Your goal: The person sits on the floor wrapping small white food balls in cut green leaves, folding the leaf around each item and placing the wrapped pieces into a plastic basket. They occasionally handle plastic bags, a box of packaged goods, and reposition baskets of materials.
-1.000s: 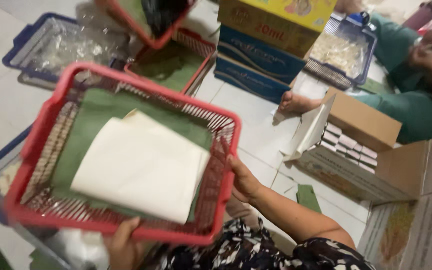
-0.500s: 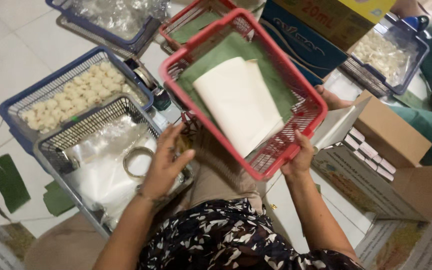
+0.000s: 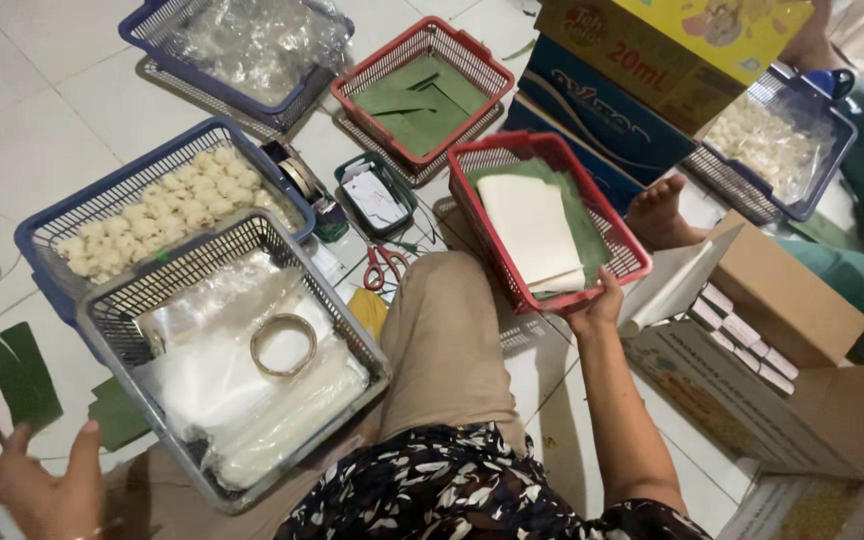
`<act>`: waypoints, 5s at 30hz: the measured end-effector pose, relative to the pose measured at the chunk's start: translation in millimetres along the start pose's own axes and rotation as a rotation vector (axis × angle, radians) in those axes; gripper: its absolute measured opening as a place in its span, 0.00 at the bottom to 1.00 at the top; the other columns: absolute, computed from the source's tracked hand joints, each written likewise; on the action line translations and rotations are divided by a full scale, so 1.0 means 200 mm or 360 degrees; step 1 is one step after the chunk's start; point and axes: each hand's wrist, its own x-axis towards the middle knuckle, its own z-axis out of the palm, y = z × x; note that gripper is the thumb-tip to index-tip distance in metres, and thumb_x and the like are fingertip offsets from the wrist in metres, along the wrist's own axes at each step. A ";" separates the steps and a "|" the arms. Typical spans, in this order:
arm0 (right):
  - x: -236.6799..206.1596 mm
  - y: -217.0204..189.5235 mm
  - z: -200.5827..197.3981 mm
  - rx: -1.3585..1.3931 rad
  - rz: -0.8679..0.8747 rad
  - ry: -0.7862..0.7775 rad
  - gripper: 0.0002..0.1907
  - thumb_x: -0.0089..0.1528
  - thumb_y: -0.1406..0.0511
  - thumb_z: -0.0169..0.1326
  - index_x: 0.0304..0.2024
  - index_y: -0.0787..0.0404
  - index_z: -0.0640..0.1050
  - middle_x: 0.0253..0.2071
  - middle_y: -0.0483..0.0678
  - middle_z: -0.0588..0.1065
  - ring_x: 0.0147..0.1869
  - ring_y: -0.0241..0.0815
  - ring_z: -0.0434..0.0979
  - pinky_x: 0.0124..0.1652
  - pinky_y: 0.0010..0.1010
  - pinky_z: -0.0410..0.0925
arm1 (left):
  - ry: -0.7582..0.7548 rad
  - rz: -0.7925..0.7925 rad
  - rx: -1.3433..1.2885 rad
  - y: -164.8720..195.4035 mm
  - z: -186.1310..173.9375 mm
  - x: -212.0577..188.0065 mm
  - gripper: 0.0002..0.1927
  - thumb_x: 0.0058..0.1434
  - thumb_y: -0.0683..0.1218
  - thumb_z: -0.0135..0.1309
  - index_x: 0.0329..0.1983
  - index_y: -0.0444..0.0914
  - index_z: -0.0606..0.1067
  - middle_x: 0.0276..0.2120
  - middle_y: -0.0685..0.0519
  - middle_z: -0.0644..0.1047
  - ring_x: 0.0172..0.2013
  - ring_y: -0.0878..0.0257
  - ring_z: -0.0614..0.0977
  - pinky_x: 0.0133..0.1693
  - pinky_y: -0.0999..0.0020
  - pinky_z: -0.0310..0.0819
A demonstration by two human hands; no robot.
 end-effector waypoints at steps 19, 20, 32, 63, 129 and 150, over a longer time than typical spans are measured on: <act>0.13 0.06 -0.14 -0.2222 0.0607 0.0423 0.34 0.65 0.39 0.48 0.47 0.63 0.75 0.34 0.60 0.78 0.34 0.58 0.80 0.35 0.50 0.71 | -0.0347 -0.1050 -0.0784 -0.02 0.21 -0.05 0.26 0.64 0.52 0.59 0.62 0.36 0.75 0.49 0.50 0.79 0.47 0.59 0.78 0.49 0.62 0.72; 0.12 0.02 -0.10 -0.2482 0.0637 0.0431 0.37 0.67 0.38 0.48 0.44 0.68 0.78 0.31 0.62 0.77 0.31 0.60 0.79 0.34 0.50 0.70 | -0.0373 -0.0927 -0.0635 -0.02 0.22 -0.06 0.25 0.66 0.54 0.58 0.61 0.35 0.75 0.50 0.52 0.79 0.48 0.61 0.78 0.50 0.64 0.72; -0.38 0.73 0.92 -0.2735 -0.1002 -0.0818 0.13 0.61 0.58 0.57 0.40 0.59 0.85 0.39 0.58 0.82 0.45 0.56 0.82 0.46 0.44 0.73 | -0.0152 -0.0582 -0.0631 -0.11 0.34 -0.20 0.14 0.65 0.48 0.64 0.43 0.33 0.77 0.33 0.59 0.74 0.34 0.70 0.70 0.37 0.74 0.63; -0.50 0.22 0.93 -0.1633 -0.0283 -0.1268 0.27 0.63 0.58 0.60 0.59 0.65 0.72 0.43 0.44 0.76 0.45 0.33 0.74 0.43 0.31 0.71 | -0.0529 -0.0694 -0.1014 0.57 0.48 -0.42 0.11 0.55 0.33 0.61 0.40 0.36 0.76 0.34 0.58 0.77 0.33 0.70 0.76 0.36 0.75 0.72; 0.15 -0.48 0.50 -0.2823 -0.0868 -0.0385 0.16 0.68 0.60 0.53 0.51 0.65 0.73 0.39 0.64 0.78 0.45 0.68 0.77 0.44 0.53 0.68 | -0.1103 0.0140 -0.0642 1.30 1.53 -0.50 0.13 0.54 0.48 0.68 0.35 0.34 0.83 0.58 0.38 0.72 0.55 0.49 0.75 0.53 0.59 0.71; 0.72 -0.51 0.69 -0.2541 -0.0840 -0.0817 0.08 0.66 0.67 0.52 0.46 0.64 0.74 0.37 0.61 0.74 0.40 0.57 0.77 0.44 0.40 0.69 | -0.1218 -0.0371 -0.1003 1.28 1.93 -0.47 0.11 0.50 0.42 0.65 0.36 0.33 0.82 0.56 0.49 0.72 0.56 0.55 0.75 0.53 0.65 0.73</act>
